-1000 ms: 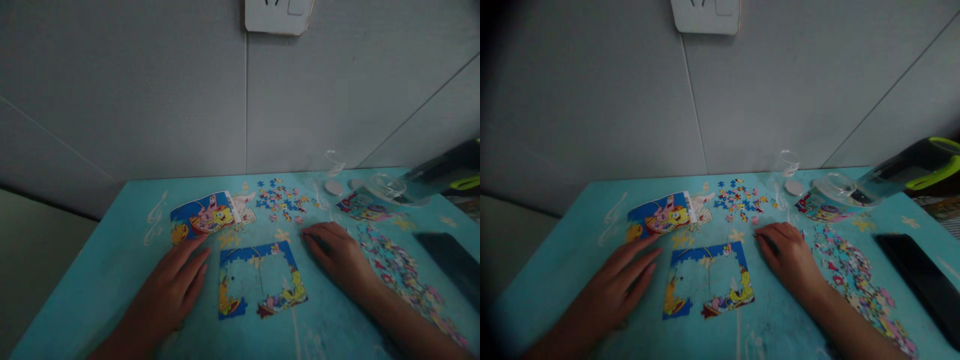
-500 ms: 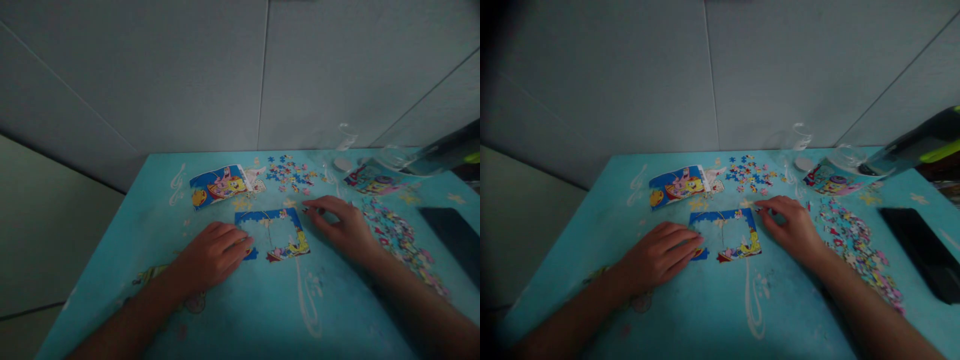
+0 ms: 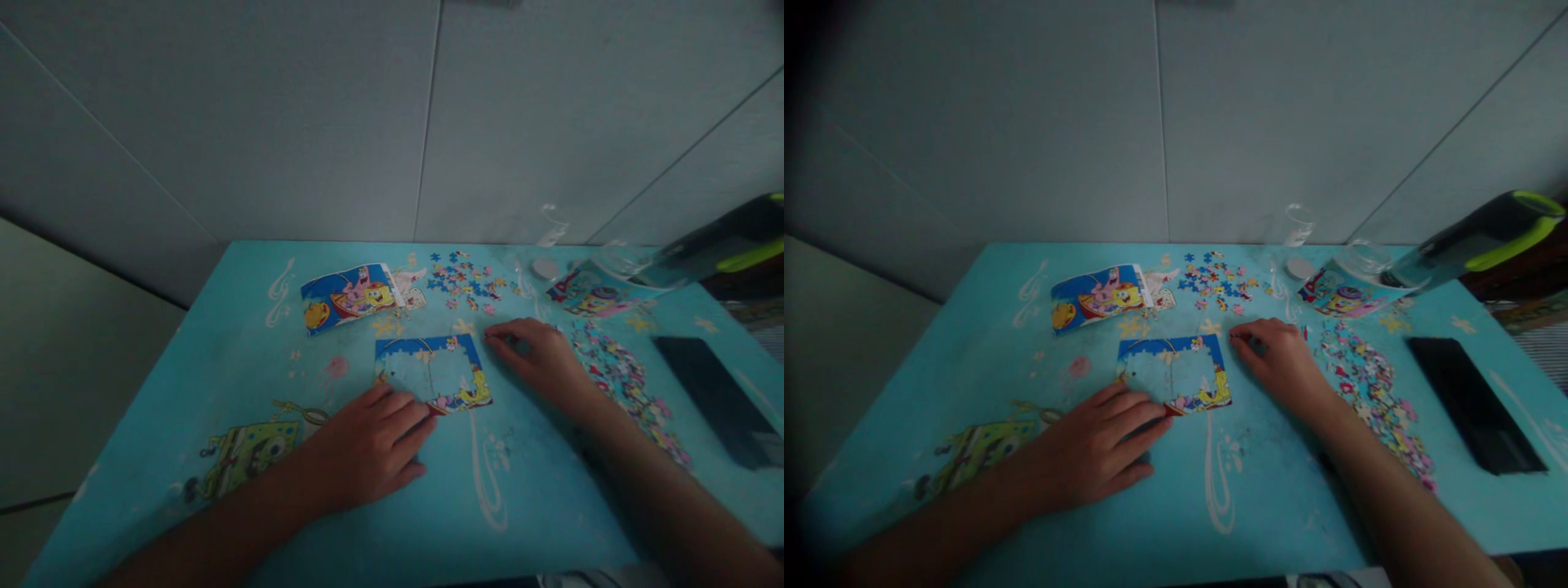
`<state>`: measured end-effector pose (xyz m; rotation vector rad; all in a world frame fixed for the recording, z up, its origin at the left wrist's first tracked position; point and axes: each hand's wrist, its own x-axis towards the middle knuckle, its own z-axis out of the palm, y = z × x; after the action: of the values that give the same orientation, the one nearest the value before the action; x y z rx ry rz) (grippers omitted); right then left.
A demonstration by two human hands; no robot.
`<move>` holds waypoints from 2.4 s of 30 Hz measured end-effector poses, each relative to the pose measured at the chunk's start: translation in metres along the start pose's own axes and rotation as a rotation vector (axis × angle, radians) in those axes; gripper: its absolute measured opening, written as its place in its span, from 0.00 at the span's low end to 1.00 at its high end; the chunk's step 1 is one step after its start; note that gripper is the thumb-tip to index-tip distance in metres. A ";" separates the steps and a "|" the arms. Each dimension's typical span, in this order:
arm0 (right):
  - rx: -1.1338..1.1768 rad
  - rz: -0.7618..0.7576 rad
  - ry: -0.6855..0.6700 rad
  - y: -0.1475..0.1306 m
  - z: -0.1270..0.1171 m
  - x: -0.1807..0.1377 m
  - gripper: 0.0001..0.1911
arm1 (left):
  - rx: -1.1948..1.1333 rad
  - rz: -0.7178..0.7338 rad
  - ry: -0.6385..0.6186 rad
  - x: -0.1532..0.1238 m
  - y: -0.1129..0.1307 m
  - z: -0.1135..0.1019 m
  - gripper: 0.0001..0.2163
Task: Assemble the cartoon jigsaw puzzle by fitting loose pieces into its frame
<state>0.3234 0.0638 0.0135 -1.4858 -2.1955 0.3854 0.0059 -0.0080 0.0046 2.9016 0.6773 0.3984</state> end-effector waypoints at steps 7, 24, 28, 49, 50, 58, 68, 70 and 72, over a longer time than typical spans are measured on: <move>-0.106 -0.066 -0.019 0.004 -0.001 -0.002 0.10 | -0.005 -0.016 0.030 0.002 -0.001 -0.001 0.21; 0.172 -0.439 -0.331 -0.043 0.016 -0.020 0.09 | 0.126 -0.232 0.113 -0.017 -0.041 -0.025 0.12; 0.176 -0.427 -0.313 -0.041 0.019 -0.021 0.10 | 0.099 -0.232 0.054 -0.016 -0.037 -0.023 0.15; 0.163 -0.477 -0.307 -0.037 0.021 -0.021 0.11 | 0.117 -0.251 0.015 -0.029 -0.053 -0.025 0.30; 0.164 -0.480 -0.307 -0.038 0.021 -0.021 0.11 | 0.112 -0.256 0.012 -0.028 -0.053 -0.025 0.30; 0.159 -0.489 -0.310 -0.039 0.020 -0.019 0.11 | 0.086 -0.274 0.006 -0.027 -0.051 -0.025 0.29; 0.147 -0.479 -0.298 -0.042 0.019 -0.019 0.11 | 0.129 -0.250 0.001 -0.028 -0.052 -0.023 0.28; 0.137 -0.484 -0.292 -0.043 0.019 -0.019 0.10 | 0.119 -0.252 0.006 -0.028 -0.052 -0.022 0.28; 0.129 -0.487 -0.292 -0.043 0.019 -0.020 0.11 | 0.105 -0.255 0.017 -0.028 -0.052 -0.021 0.29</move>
<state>0.2851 0.0297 0.0137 -0.8255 -2.6035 0.5892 -0.0462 0.0273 0.0086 2.8578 1.0852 0.3652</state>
